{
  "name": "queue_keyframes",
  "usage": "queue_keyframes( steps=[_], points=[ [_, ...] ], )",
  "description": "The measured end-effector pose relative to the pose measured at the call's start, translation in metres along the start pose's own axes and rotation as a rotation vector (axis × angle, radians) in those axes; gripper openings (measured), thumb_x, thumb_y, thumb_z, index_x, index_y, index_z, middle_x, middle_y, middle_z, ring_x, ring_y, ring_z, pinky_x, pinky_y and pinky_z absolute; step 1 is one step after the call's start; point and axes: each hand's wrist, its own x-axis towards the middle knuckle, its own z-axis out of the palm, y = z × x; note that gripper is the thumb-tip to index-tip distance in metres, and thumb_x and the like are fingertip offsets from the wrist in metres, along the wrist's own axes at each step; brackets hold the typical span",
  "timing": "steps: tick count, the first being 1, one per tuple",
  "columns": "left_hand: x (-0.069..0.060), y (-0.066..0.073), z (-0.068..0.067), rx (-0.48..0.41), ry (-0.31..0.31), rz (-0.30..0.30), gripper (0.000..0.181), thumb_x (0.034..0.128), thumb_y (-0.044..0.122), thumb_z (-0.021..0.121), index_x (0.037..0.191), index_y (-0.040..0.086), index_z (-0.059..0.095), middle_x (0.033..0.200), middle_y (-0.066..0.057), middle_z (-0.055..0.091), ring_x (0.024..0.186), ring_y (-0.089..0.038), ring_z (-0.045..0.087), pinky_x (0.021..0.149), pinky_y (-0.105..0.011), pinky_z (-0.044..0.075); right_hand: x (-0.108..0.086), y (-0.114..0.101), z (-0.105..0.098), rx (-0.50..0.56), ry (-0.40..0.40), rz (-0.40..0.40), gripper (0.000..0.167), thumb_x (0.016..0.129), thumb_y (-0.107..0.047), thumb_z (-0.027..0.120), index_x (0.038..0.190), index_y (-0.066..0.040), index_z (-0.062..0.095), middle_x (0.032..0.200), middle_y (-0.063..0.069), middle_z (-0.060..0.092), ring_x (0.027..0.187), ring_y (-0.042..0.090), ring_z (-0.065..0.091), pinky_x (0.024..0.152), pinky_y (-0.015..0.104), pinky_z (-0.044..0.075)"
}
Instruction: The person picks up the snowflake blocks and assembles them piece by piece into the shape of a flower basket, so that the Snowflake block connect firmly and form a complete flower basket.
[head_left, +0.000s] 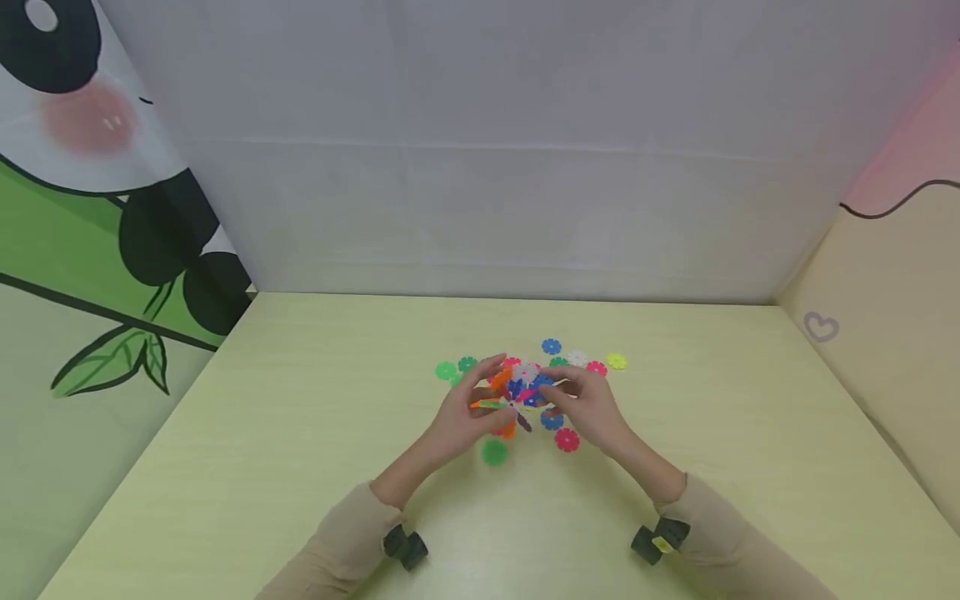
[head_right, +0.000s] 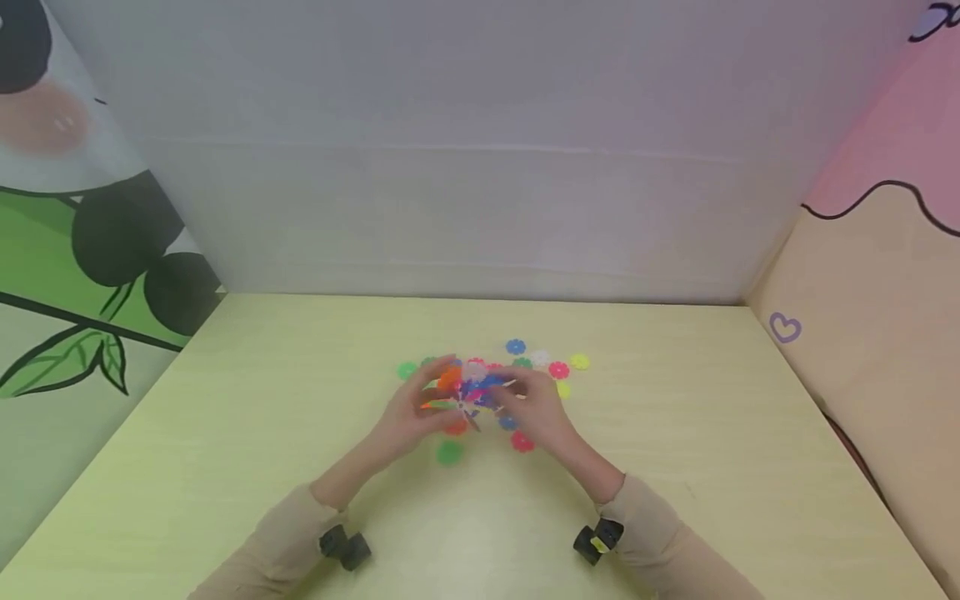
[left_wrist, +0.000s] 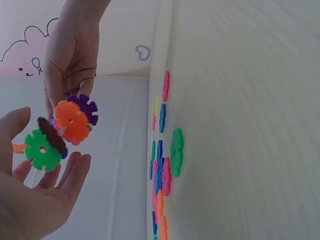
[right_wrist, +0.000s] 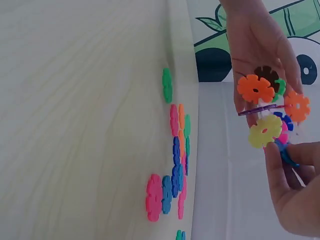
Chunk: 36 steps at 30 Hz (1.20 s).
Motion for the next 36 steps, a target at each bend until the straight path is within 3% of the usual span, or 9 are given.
queue_keyframes(
  steps=[3,8,12,16,21,23,27,31,36],
  points=[
    [-0.001,-0.001,-0.002,0.063,-0.048,0.036,0.065,0.0943,0.009,0.064,0.152,0.014,0.035,0.15,-0.018,0.042,0.127,-0.039,0.052,0.097,-0.047,0.056,0.003,0.004,-0.001,-0.054,-0.056,-0.054,0.026,0.094,-0.001,0.061,0.117,0.012,0.064,0.104,0.028,0.07,0.089,0.037,0.073,0.071,0.031,0.062],
    [-0.003,-0.003,-0.003,0.178,-0.087,0.134,0.053,0.0951,0.007,0.062,0.145,0.005,0.044,0.149,-0.018,0.047,0.134,-0.039,0.047,0.101,-0.054,0.052,0.006,0.01,0.001,-0.07,-0.098,-0.099,0.022,0.093,-0.002,0.064,0.111,0.01,0.066,0.1,0.026,0.072,0.087,0.037,0.072,0.069,0.028,0.062],
    [-0.004,-0.004,-0.003,0.203,-0.032,0.117,0.05,0.0956,0.008,0.062,0.143,0.005,0.046,0.144,-0.02,0.052,0.132,-0.039,0.05,0.103,-0.055,0.05,0.004,0.012,0.004,-0.084,-0.067,-0.074,0.026,0.093,-0.005,0.064,0.116,0.009,0.064,0.106,0.025,0.07,0.09,0.036,0.072,0.071,0.027,0.062],
    [-0.004,-0.005,-0.004,0.163,0.047,0.071,0.051,0.0964,0.008,0.061,0.145,0.007,0.044,0.139,-0.021,0.054,0.12,-0.038,0.057,0.096,-0.049,0.056,-0.002,0.01,0.008,-0.096,-0.032,0.021,0.04,0.094,-0.013,0.066,0.129,0.002,0.058,0.118,0.022,0.064,0.102,0.034,0.068,0.076,0.028,0.061],
    [-0.003,-0.006,-0.002,0.141,0.156,0.069,0.051,0.096,0.009,0.062,0.144,0.009,0.044,0.145,-0.017,0.049,0.129,-0.038,0.051,0.1,-0.049,0.054,-0.008,0.009,0.016,0.026,-0.081,0.135,0.051,0.094,-0.016,0.067,0.137,0.0,0.048,0.125,0.024,0.059,0.104,0.031,0.069,0.079,0.033,0.062],
    [-0.003,-0.006,-0.001,0.128,0.177,0.068,0.051,0.0961,0.008,0.061,0.144,0.011,0.043,0.147,-0.017,0.047,0.133,-0.039,0.047,0.102,-0.052,0.052,-0.008,0.008,0.018,0.09,-0.092,0.137,0.049,0.095,-0.013,0.065,0.137,0.004,0.046,0.123,0.027,0.06,0.102,0.03,0.071,0.08,0.036,0.062],
    [-0.005,-0.004,0.001,0.085,0.149,0.055,0.054,0.0968,0.006,0.059,0.147,0.012,0.038,0.151,-0.019,0.042,0.137,-0.041,0.044,0.101,-0.05,0.053,-0.008,0.005,0.019,0.156,-0.062,0.103,0.046,0.096,-0.008,0.062,0.136,0.008,0.046,0.119,0.031,0.061,0.1,0.027,0.073,0.081,0.036,0.062],
    [-0.008,-0.002,0.0,0.045,0.087,0.017,0.059,0.097,0.006,0.058,0.149,0.016,0.033,0.155,-0.017,0.036,0.135,-0.04,0.047,0.095,-0.044,0.057,-0.008,0.005,0.018,0.157,-0.061,0.069,0.045,0.096,-0.004,0.061,0.136,0.01,0.047,0.117,0.033,0.061,0.096,0.021,0.073,0.08,0.032,0.062],
    [-0.009,0.001,-0.006,0.064,-0.014,0.016,0.06,0.0979,0.011,0.058,0.151,0.017,0.031,0.158,-0.017,0.032,0.142,-0.041,0.038,0.103,-0.054,0.05,-0.006,0.009,0.015,0.117,-0.108,0.025,0.042,0.095,-0.001,0.06,0.134,0.01,0.05,0.115,0.033,0.063,0.093,0.015,0.071,0.08,0.028,0.061]
  ],
)
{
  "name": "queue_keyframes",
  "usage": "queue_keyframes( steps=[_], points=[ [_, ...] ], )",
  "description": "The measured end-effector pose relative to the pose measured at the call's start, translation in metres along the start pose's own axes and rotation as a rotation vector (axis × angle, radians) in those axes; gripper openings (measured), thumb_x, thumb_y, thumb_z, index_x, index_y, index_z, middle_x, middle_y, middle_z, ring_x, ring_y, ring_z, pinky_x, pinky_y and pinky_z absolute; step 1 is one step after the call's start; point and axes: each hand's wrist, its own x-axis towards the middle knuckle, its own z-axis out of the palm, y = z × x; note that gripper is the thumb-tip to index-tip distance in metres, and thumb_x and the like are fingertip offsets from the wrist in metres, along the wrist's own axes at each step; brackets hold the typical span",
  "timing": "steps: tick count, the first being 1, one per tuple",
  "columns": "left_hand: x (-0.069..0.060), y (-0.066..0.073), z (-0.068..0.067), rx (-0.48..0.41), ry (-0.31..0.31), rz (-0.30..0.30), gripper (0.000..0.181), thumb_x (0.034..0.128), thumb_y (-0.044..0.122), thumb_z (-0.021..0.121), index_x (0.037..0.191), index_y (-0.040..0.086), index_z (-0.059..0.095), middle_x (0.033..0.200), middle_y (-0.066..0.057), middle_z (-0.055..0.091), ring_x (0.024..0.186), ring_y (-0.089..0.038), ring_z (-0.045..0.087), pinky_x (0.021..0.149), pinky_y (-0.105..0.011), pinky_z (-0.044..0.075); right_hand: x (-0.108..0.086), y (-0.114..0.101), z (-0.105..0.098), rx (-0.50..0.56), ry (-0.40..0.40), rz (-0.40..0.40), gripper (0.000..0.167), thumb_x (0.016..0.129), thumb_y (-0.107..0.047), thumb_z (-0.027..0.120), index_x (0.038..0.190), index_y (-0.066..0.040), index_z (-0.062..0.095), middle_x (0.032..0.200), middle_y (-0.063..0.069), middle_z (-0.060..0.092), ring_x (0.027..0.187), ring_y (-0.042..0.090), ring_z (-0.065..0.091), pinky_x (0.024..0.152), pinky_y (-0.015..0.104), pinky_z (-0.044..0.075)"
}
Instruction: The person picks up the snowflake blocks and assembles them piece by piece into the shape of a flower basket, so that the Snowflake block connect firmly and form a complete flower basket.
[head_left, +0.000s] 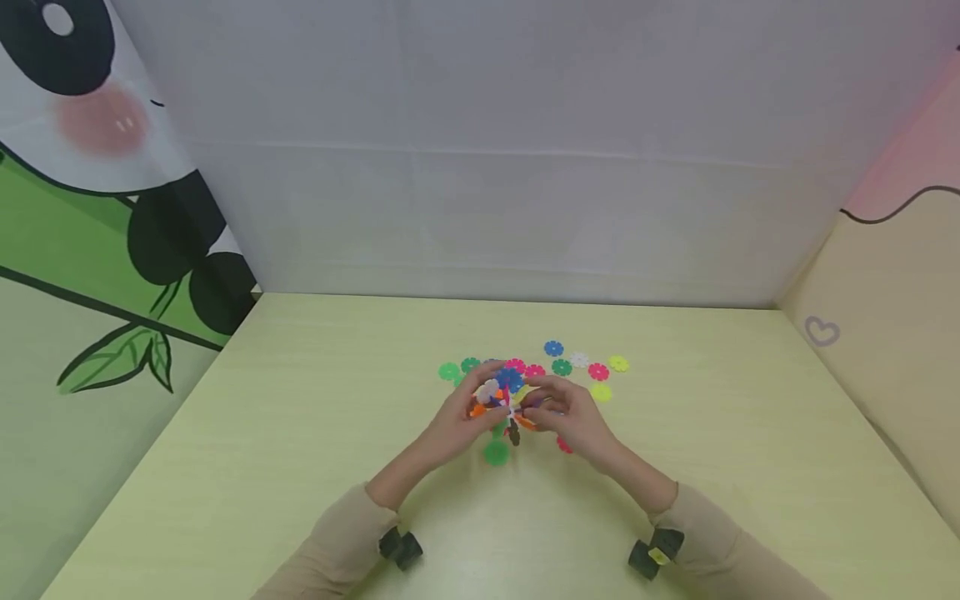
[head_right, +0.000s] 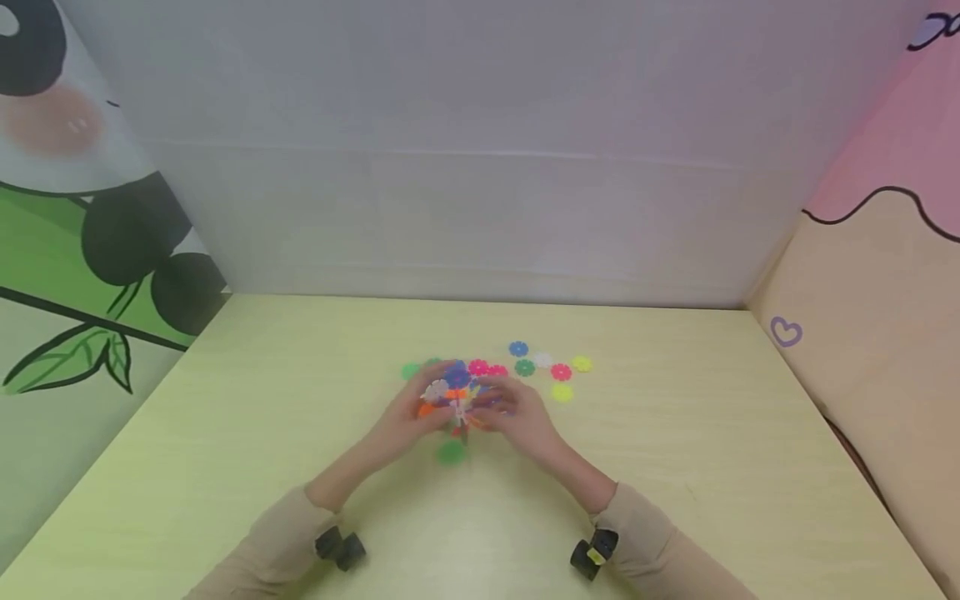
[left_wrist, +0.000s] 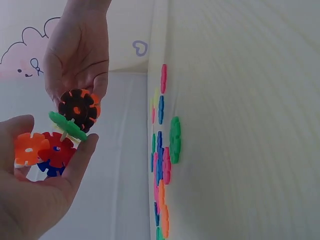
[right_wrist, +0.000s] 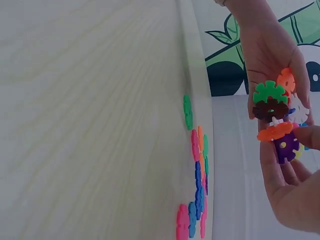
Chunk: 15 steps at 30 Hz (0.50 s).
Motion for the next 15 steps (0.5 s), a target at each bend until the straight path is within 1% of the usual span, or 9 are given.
queue_keyframes(
  steps=[1,2,4,7,8,10,12,15],
  points=[
    [0.0,0.0,0.0,0.012,-0.015,0.002,0.06,0.0979,0.011,0.057,0.152,0.016,0.031,0.159,-0.017,0.031,0.142,-0.041,0.036,0.103,-0.053,0.051,0.001,0.001,-0.001,-0.006,-0.011,-0.005,0.042,0.095,-0.001,0.06,0.134,0.01,0.05,0.114,0.033,0.063,0.093,0.012,0.07,0.08,0.027,0.061],
    [0.0,0.0,-0.001,0.021,-0.026,0.001,0.059,0.0983,0.011,0.056,0.152,0.015,0.032,0.159,-0.017,0.031,0.139,-0.041,0.04,0.102,-0.05,0.052,0.001,0.002,-0.001,-0.011,-0.024,-0.011,0.042,0.095,-0.001,0.06,0.134,0.01,0.051,0.115,0.033,0.063,0.093,0.014,0.07,0.08,0.027,0.061],
    [0.001,-0.002,-0.001,0.024,-0.033,-0.013,0.058,0.0986,0.01,0.055,0.152,0.014,0.032,0.158,-0.018,0.032,0.133,-0.041,0.047,0.095,-0.044,0.057,0.003,0.004,-0.004,-0.029,-0.051,-0.01,0.043,0.095,-0.003,0.06,0.134,0.01,0.05,0.116,0.032,0.062,0.096,0.018,0.07,0.08,0.028,0.061],
    [0.004,-0.007,-0.002,0.005,-0.009,-0.047,0.057,0.0986,0.008,0.053,0.151,0.015,0.034,0.154,-0.018,0.036,0.12,-0.035,0.057,0.085,-0.034,0.06,0.006,0.007,-0.013,-0.09,-0.071,0.005,0.045,0.096,-0.008,0.061,0.136,0.009,0.05,0.12,0.03,0.062,0.101,0.029,0.07,0.08,0.03,0.062],
    [0.005,-0.009,-0.003,-0.001,0.002,-0.061,0.057,0.0988,0.008,0.053,0.151,0.016,0.034,0.154,-0.017,0.037,0.117,-0.034,0.059,0.085,-0.034,0.06,0.007,0.009,-0.017,-0.13,-0.071,0.016,0.044,0.096,-0.01,0.062,0.135,0.008,0.051,0.12,0.028,0.062,0.103,0.033,0.069,0.08,0.03,0.062],
    [0.006,-0.013,-0.006,-0.02,0.02,-0.09,0.057,0.0989,0.007,0.053,0.152,0.018,0.034,0.154,-0.016,0.036,0.114,-0.033,0.061,0.086,-0.037,0.061,0.009,0.013,-0.027,-0.227,-0.065,0.045,0.041,0.095,-0.013,0.064,0.131,0.006,0.056,0.116,0.024,0.065,0.1,0.03,0.069,0.077,0.028,0.061],
    [0.005,-0.016,-0.009,-0.023,0.043,-0.118,0.058,0.0989,0.007,0.053,0.152,0.02,0.034,0.158,-0.014,0.031,0.117,-0.033,0.06,0.087,-0.038,0.06,0.01,0.019,-0.037,-0.32,-0.062,0.084,0.036,0.092,-0.013,0.067,0.123,0.005,0.063,0.109,0.02,0.068,0.095,0.026,0.067,0.074,0.026,0.06],
    [0.003,-0.018,-0.014,-0.038,0.06,-0.138,0.059,0.0989,0.005,0.053,0.152,0.019,0.033,0.16,-0.014,0.028,0.121,-0.037,0.058,0.088,-0.04,0.06,0.009,0.028,-0.049,-0.445,-0.091,0.144,0.027,0.088,-0.01,0.071,0.111,0.003,0.069,0.1,0.013,0.07,0.089,0.017,0.063,0.071,0.022,0.055]
  ],
)
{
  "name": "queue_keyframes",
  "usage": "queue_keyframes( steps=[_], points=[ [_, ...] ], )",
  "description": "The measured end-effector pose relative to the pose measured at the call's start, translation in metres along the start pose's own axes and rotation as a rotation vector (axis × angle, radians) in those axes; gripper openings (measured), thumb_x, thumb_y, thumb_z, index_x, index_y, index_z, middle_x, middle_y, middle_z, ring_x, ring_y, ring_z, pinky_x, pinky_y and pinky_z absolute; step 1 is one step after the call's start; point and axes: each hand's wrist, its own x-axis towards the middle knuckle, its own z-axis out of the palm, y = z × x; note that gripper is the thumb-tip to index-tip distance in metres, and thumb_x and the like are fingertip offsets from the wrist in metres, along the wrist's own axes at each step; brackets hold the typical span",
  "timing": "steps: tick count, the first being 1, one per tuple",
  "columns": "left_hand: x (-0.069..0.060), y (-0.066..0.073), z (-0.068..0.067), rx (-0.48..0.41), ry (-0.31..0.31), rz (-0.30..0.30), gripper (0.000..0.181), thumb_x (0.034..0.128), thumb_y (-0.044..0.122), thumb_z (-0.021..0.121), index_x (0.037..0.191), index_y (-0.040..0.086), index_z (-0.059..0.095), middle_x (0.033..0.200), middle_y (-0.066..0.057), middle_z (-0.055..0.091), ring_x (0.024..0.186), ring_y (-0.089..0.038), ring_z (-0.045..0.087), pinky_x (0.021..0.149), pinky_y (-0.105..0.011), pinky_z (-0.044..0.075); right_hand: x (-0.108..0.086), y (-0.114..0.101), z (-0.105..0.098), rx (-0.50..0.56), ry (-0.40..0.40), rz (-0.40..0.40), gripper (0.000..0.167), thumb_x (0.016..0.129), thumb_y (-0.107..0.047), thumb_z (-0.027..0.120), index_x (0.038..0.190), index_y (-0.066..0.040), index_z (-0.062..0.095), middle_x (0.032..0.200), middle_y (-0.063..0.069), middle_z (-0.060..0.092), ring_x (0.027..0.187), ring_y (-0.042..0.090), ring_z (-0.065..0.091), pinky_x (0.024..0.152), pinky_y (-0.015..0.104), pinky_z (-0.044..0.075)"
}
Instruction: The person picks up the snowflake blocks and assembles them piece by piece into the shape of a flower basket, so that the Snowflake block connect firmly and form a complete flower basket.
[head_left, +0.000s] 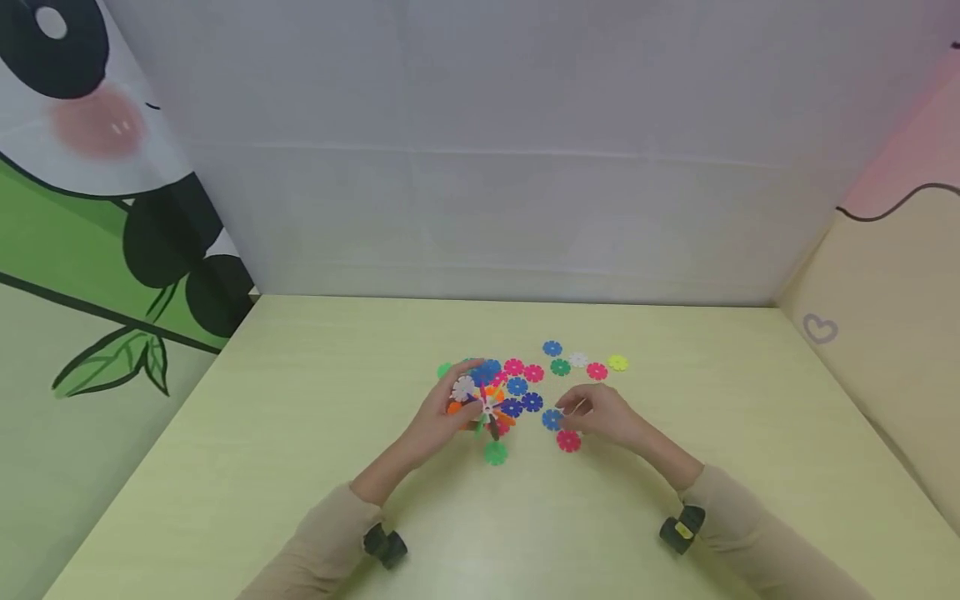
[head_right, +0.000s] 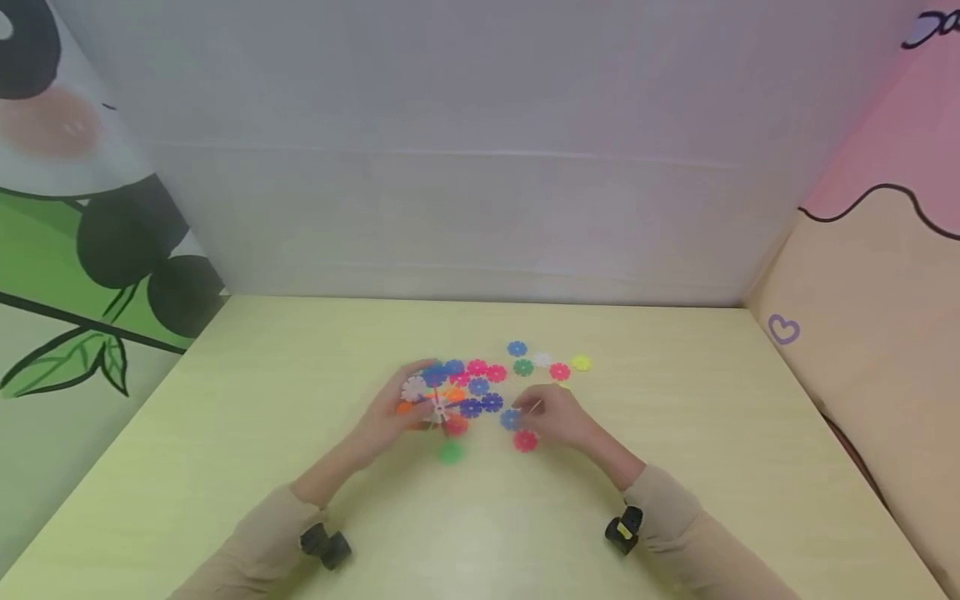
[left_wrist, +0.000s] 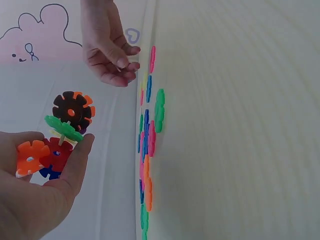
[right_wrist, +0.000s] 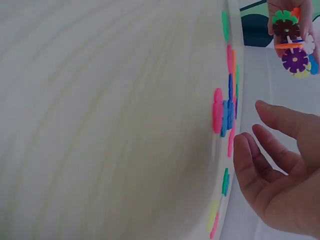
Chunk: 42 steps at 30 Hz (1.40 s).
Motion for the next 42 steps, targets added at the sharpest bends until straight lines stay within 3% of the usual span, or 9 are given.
queue_keyframes(
  steps=[6,15,19,23,29,35,37,42],
  points=[
    [0.0,-0.002,-0.003,0.002,0.007,-0.023,0.06,0.0991,0.006,0.053,0.153,0.019,0.032,0.164,-0.011,0.021,0.125,-0.038,0.055,0.086,-0.037,0.061,-0.002,0.013,-0.001,-0.086,-0.074,0.032,0.028,0.079,-0.009,0.08,0.104,-0.001,0.071,0.099,0.008,0.072,0.084,0.013,0.061,0.073,0.023,0.054],
    [0.003,-0.007,-0.001,0.011,0.028,-0.042,0.059,0.099,0.005,0.053,0.153,0.018,0.032,0.166,-0.012,0.017,0.131,-0.038,0.051,0.09,-0.037,0.059,-0.001,0.011,-0.001,-0.166,-0.064,0.012,0.024,0.076,-0.005,0.082,0.098,-0.002,0.073,0.093,0.006,0.072,0.082,0.013,0.059,0.072,0.025,0.053],
    [0.004,-0.006,0.0,-0.006,0.03,-0.054,0.059,0.099,0.006,0.054,0.153,0.018,0.033,0.166,-0.011,0.017,0.125,-0.034,0.055,0.09,-0.037,0.059,0.002,0.013,-0.002,-0.183,-0.079,-0.011,0.021,0.075,-0.003,0.082,0.094,-0.003,0.072,0.088,0.004,0.07,0.079,0.013,0.057,0.07,0.024,0.051],
    [0.006,-0.005,0.001,-0.049,0.014,-0.057,0.06,0.0993,0.005,0.053,0.154,0.017,0.031,0.16,-0.016,0.027,0.108,-0.024,0.063,0.088,-0.036,0.06,0.005,0.016,-0.004,-0.172,-0.088,-0.026,0.021,0.074,-0.001,0.082,0.092,-0.002,0.071,0.087,0.005,0.07,0.078,0.012,0.059,0.07,0.024,0.053],
    [0.011,-0.003,0.001,-0.129,-0.002,-0.077,0.061,0.0997,0.004,0.051,0.154,0.016,0.028,0.133,-0.025,0.05,0.091,-0.012,0.064,0.082,-0.031,0.061,0.007,0.018,-0.006,-0.168,-0.057,-0.072,0.019,0.074,0.0,0.082,0.089,-0.001,0.071,0.084,0.006,0.07,0.075,0.011,0.059,0.068,0.021,0.053],
    [0.014,0.002,0.002,-0.192,0.002,-0.136,0.061,0.0997,0.006,0.051,0.155,0.02,0.029,0.133,-0.02,0.05,0.088,-0.01,0.063,0.081,-0.027,0.06,0.005,0.016,-0.009,-0.165,-0.051,-0.148,0.012,0.077,0.005,0.075,0.085,-0.002,0.068,0.081,0.006,0.068,0.074,0.011,0.055,0.067,0.019,0.05],
    [0.015,0.003,0.002,-0.209,-0.006,-0.15,0.061,0.1,0.007,0.051,0.155,0.022,0.029,0.133,-0.02,0.049,0.089,-0.011,0.062,0.082,-0.026,0.059,0.003,0.012,-0.011,-0.132,-0.067,-0.137,0.011,0.08,0.005,0.073,0.087,-0.001,0.068,0.082,0.006,0.068,0.076,0.011,0.055,0.068,0.019,0.051],
    [0.016,0.007,0.004,-0.207,-0.017,-0.146,0.061,0.1,0.007,0.051,0.154,0.023,0.029,0.134,-0.018,0.048,0.09,-0.011,0.06,0.082,-0.026,0.058,0.003,-0.014,-0.024,0.139,-0.049,-0.074,0.015,0.089,-0.002,0.068,0.101,0.006,0.066,0.093,0.016,0.07,0.079,0.024,0.07,0.071,0.027,0.06]
  ],
)
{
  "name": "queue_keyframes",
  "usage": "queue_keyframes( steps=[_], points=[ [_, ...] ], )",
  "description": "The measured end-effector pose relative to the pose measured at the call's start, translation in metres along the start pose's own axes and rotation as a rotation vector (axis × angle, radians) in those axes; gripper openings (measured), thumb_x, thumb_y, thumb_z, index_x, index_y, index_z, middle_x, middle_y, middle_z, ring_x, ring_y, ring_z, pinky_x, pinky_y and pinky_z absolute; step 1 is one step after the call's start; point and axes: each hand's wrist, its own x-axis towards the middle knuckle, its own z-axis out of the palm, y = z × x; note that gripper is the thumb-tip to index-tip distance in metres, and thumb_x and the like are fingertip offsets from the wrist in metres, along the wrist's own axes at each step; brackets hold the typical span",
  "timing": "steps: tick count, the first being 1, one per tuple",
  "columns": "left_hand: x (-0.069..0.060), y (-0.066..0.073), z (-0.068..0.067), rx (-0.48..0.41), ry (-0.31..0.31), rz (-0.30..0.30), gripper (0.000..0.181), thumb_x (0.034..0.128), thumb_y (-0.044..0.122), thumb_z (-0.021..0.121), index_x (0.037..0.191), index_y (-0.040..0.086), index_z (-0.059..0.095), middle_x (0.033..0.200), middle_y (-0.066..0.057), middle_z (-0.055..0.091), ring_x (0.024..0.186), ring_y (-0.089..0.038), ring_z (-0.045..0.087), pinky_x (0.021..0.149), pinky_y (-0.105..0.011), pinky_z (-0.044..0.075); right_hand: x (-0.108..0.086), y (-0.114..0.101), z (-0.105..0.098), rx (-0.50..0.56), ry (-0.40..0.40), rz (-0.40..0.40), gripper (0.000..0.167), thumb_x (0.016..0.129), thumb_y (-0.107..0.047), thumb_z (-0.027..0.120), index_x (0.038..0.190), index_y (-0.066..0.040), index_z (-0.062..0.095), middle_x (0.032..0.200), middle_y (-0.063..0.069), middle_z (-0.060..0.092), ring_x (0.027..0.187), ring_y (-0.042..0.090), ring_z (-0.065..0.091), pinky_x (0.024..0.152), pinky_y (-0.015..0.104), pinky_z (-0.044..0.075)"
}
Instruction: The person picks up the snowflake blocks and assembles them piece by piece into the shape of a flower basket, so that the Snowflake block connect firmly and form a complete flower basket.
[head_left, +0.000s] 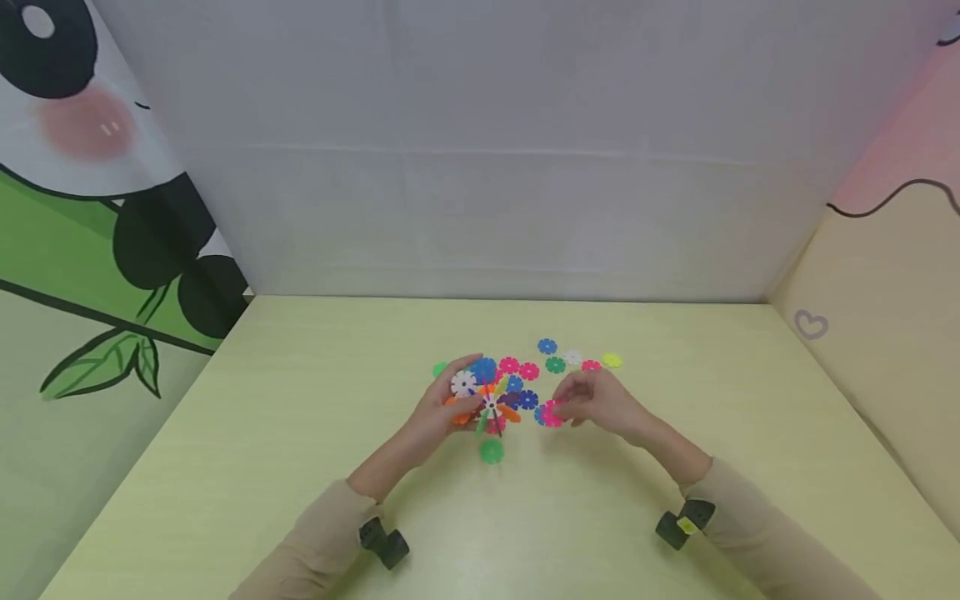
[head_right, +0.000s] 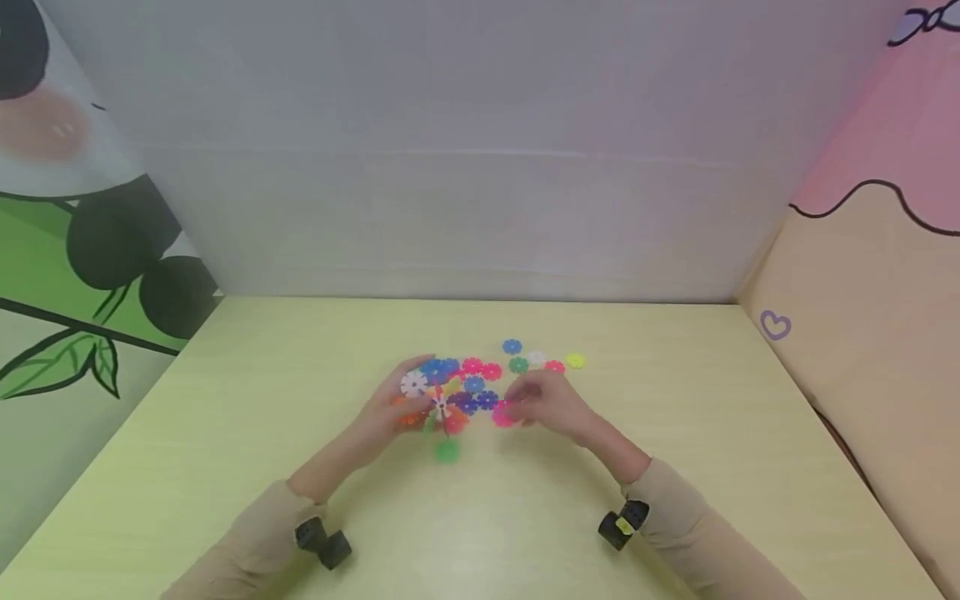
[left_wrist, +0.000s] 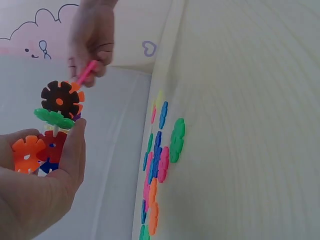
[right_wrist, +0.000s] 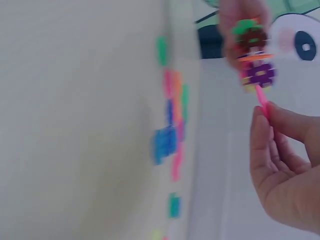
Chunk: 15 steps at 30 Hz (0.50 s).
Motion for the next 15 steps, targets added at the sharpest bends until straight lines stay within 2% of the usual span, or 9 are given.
queue_keyframes(
  steps=[2,5,8,11,15],
  points=[
    [0.0,0.002,0.002,0.031,-0.006,0.023,0.06,0.0996,0.007,0.052,0.154,0.022,0.03,0.138,-0.018,0.048,0.092,-0.012,0.061,0.084,-0.028,0.059,0.003,-0.013,-0.003,0.078,0.047,-0.029,0.02,0.091,-0.004,0.066,0.106,0.009,0.065,0.097,0.02,0.071,0.081,0.025,0.074,0.071,0.03,0.062],
    [0.0,0.006,0.006,0.087,-0.017,0.057,0.059,0.0991,0.007,0.053,0.153,0.018,0.032,0.146,-0.018,0.045,0.103,-0.015,0.062,0.088,-0.031,0.059,0.008,-0.027,-0.002,0.073,0.13,-0.079,0.022,0.091,-0.006,0.067,0.109,0.008,0.066,0.098,0.022,0.071,0.078,0.022,0.075,0.069,0.026,0.061],
    [-0.001,0.009,0.011,0.127,-0.029,0.08,0.058,0.0991,0.006,0.053,0.152,0.017,0.033,0.147,-0.018,0.044,0.112,-0.019,0.059,0.09,-0.032,0.058,0.011,-0.033,0.004,0.052,0.185,-0.095,0.021,0.091,-0.005,0.068,0.108,0.008,0.067,0.099,0.023,0.072,0.077,0.021,0.074,0.069,0.025,0.061],
    [0.0,0.01,0.014,0.131,-0.043,0.098,0.057,0.0992,0.005,0.053,0.152,0.018,0.035,0.145,-0.018,0.046,0.11,-0.02,0.057,0.087,-0.028,0.056,0.013,-0.034,0.009,0.023,0.226,-0.096,0.019,0.09,-0.005,0.069,0.105,0.006,0.069,0.098,0.022,0.074,0.076,0.022,0.074,0.07,0.027,0.061],
    [0.001,0.009,0.014,0.126,-0.065,0.124,0.057,0.0992,0.004,0.051,0.152,0.018,0.035,0.143,-0.021,0.046,0.099,-0.016,0.057,0.081,-0.023,0.053,0.014,-0.035,0.013,-0.014,0.261,-0.122,0.017,0.089,-0.005,0.07,0.103,0.003,0.07,0.095,0.02,0.075,0.075,0.021,0.073,0.069,0.03,0.062]
  ],
)
